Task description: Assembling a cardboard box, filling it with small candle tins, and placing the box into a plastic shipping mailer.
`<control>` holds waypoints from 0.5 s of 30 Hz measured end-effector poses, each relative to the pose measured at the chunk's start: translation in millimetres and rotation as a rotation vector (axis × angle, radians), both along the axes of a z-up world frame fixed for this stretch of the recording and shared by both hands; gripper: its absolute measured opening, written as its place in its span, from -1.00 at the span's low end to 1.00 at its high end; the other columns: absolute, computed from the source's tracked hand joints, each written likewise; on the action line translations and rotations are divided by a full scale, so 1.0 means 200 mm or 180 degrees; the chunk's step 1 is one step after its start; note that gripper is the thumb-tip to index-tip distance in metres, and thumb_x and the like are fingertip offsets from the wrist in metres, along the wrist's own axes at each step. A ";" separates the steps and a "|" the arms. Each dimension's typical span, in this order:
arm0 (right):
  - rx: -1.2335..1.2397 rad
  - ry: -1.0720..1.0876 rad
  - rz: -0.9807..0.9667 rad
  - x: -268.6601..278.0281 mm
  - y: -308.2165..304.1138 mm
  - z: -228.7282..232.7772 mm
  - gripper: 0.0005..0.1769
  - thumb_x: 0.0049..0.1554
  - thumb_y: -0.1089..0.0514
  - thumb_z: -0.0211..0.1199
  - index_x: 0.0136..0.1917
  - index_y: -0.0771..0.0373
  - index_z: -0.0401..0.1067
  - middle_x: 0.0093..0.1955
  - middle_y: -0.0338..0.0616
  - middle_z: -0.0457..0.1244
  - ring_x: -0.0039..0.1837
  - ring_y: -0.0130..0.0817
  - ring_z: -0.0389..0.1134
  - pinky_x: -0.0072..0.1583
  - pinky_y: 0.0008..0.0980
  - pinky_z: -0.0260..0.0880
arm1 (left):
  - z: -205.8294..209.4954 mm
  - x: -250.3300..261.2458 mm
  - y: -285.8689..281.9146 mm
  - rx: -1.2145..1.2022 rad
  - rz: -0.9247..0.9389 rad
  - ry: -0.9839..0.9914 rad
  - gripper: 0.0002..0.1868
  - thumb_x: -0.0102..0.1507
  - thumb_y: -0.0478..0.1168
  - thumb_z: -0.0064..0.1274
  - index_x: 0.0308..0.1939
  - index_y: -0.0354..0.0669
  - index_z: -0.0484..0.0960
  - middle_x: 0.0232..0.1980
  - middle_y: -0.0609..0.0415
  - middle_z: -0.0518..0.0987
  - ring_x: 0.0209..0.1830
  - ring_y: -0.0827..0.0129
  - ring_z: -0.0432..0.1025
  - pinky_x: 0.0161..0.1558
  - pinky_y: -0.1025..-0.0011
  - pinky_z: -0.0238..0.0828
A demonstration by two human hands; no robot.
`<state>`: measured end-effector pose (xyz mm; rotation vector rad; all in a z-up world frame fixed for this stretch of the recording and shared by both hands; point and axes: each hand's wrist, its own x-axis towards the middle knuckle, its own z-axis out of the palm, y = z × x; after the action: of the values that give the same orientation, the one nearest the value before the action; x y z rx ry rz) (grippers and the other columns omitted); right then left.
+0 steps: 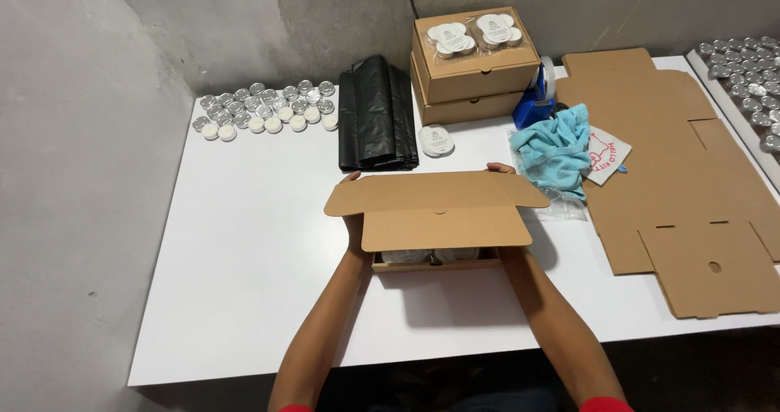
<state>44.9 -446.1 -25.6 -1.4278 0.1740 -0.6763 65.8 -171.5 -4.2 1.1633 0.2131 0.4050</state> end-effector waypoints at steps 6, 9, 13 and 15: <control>-0.0101 -0.0099 -0.0155 -0.02 0.01 -0.01 -0.70 0.25 0.16 0.32 0.12 0.15 0.22 -0.05 -0.25 0.31 0.06 -0.47 0.39 0.21 -0.44 0.41 | -0.09 0.02 0.01 0.0157 0.0153 -0.0060 -0.23 0.17 -0.46 0.16 0.38 0.09 0.19 -0.19 0.07 0.59 -0.13 0.35 0.56 0.02 0.35 0.58; -0.0172 -0.0199 -0.0221 -0.06 -0.06 -0.02 -0.68 0.25 0.17 0.33 0.14 0.14 0.20 -0.03 -0.25 0.31 0.07 -0.47 0.39 0.22 -0.44 0.42 | -0.07 0.04 0.00 0.0194 0.0216 -0.0121 -0.20 0.16 -0.47 0.18 0.38 0.12 0.18 -0.20 0.07 0.60 -0.14 0.34 0.58 0.01 0.34 0.60; 0.0100 -0.0216 -0.0192 -0.04 0.01 0.03 -0.69 0.21 0.23 0.37 0.13 0.20 0.29 -0.02 -0.21 0.33 0.08 -0.41 0.41 0.22 -0.33 0.48 | 0.07 -0.05 0.02 0.0328 -0.0136 -0.0022 -0.59 0.21 -0.44 0.19 0.02 0.00 0.39 0.02 0.11 0.48 0.10 0.20 0.53 0.20 0.24 0.52; 0.0414 -0.0168 -0.0114 -0.07 0.05 0.10 -0.72 0.18 0.29 0.40 0.11 0.26 0.39 -0.02 -0.16 0.35 0.08 -0.34 0.43 0.22 -0.21 0.53 | 0.10 -0.09 0.03 0.0323 -0.0262 0.0056 -0.59 0.24 -0.42 0.18 0.06 0.02 0.38 0.10 0.07 0.46 0.19 0.05 0.50 0.24 0.12 0.49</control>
<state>30.4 -436.7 -5.0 -1.2837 0.1991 -0.7186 47.7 -164.5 15.5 1.2714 0.1607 0.3363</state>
